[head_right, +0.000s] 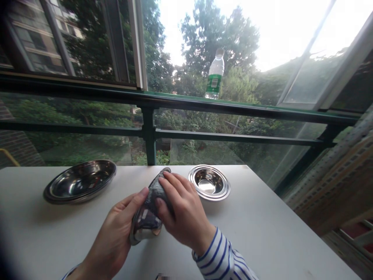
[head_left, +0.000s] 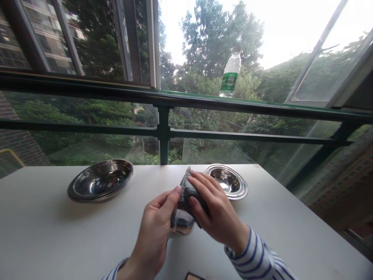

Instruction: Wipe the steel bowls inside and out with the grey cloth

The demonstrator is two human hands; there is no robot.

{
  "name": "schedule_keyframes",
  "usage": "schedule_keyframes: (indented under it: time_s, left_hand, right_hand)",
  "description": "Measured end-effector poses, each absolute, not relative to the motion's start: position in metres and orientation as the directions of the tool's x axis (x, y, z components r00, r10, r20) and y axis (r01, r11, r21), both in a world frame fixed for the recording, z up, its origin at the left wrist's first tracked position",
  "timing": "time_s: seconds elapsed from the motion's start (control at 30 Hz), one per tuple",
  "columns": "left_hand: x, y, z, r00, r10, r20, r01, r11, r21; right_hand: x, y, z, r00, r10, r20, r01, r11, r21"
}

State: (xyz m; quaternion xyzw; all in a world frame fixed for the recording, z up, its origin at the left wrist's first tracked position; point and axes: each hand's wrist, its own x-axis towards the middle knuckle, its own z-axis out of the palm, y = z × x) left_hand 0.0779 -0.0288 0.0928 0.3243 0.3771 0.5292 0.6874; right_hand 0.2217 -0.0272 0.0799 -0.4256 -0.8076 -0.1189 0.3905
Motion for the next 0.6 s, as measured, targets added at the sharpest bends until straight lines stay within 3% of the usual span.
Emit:
schedule_keyframes:
  time_s: [0.23,0.47,0.6]
  left_hand:
    - [0.073,-0.022,0.092,0.083,0.991,-0.101,-0.557,0.13,0.821]
    - [0.074,-0.027,0.092,0.098,0.983,-0.154,-0.504,0.182,0.844]
    - [0.071,-0.021,0.093,0.052,0.991,-0.122,-0.603,0.129,0.788]
  right_hand:
    - [0.207,-0.034,0.073,-0.523,0.431,0.735,0.702,0.707,0.085]
    - [0.221,-0.027,0.077,-0.327,0.552,0.767,0.765,0.631,-0.128]
    - [0.212,-0.031,0.072,-0.508,0.392,0.767,0.702,0.704,0.104]
